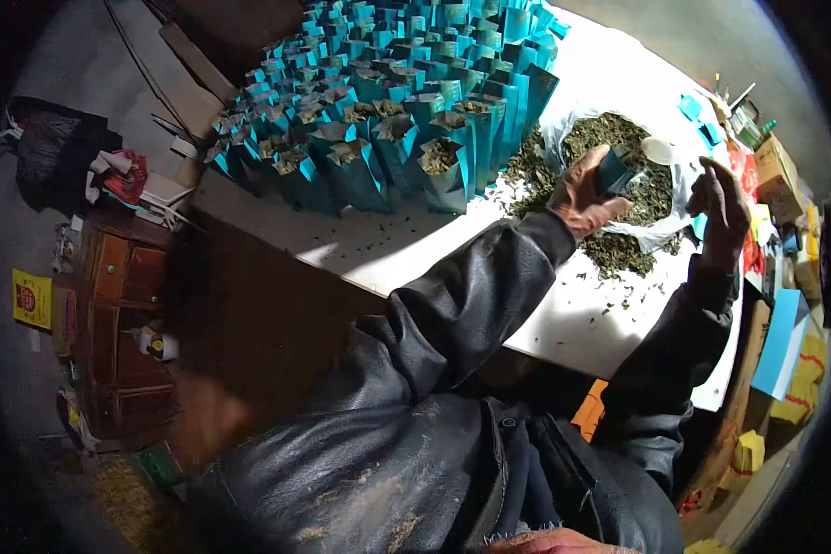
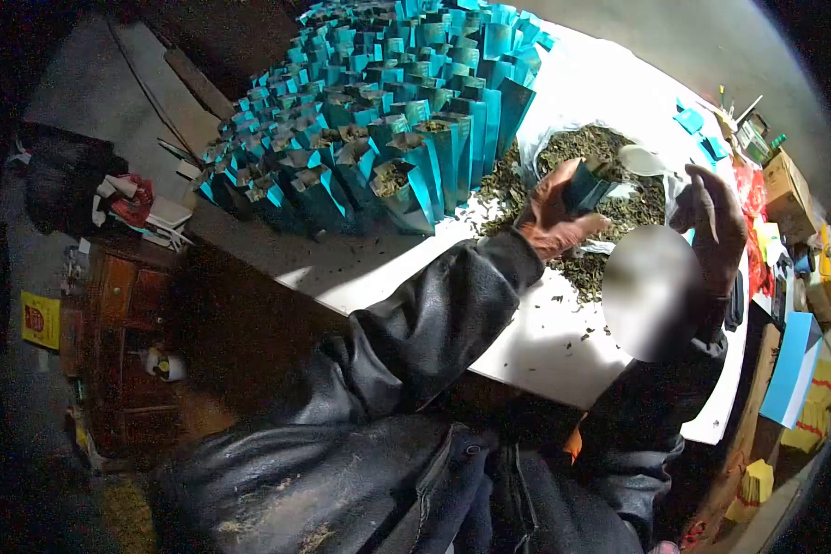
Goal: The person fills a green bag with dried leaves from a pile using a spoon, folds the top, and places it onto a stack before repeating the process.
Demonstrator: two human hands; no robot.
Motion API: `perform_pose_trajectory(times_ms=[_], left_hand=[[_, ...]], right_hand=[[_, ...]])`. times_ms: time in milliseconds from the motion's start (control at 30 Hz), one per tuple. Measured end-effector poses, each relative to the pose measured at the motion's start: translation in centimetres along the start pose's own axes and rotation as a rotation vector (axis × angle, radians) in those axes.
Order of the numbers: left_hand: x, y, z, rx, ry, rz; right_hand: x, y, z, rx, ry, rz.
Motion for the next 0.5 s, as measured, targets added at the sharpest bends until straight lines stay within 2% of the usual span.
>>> perform_pose_trajectory(times_ms=[33, 100, 233, 367, 400, 433, 500], left_hand=[[0.1, 0.1, 0.2, -0.006, -0.004, 0.007], [0.2, 0.1, 0.6, 0.096, -0.065, 0.042], [-0.1, -0.3, 0.3, 0.004, 0.061, 0.060], [-0.2, -0.5, 0.5, -0.019, 0.038, 0.092], [-0.3, -0.7, 0.6, -0.024, 0.059, 0.100], [-0.4, -1.0, 0.6, -0.029, 0.080, 0.107], [-0.5, -1.2, 0.6, -0.042, 0.093, 0.068]], right_hand=[[0.4, 1.3, 0.3, 0.004, 0.006, 0.007], [0.9, 5.6, 0.5, -0.169, 0.019, -0.050], [-0.2, 10.0, -0.2, -0.004, -0.012, -0.502], [-1.8, 11.0, -1.2, 0.021, -0.025, -0.413], [-2.0, 11.1, -1.3, -0.095, -0.071, -0.346], [-2.2, 11.0, -1.4, -0.096, -0.069, -0.345], [-3.3, 10.5, -1.8, 0.026, -0.132, -0.331]])
Point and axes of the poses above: each hand's wrist, its own z-axis towards the middle knuckle, its own x-axis out of the back of the hand, y = z × x, the point moved 1 cm from there along z, towards the middle knuckle, and after that the axes turned 9 degrees about y, right-handed, at the moved point
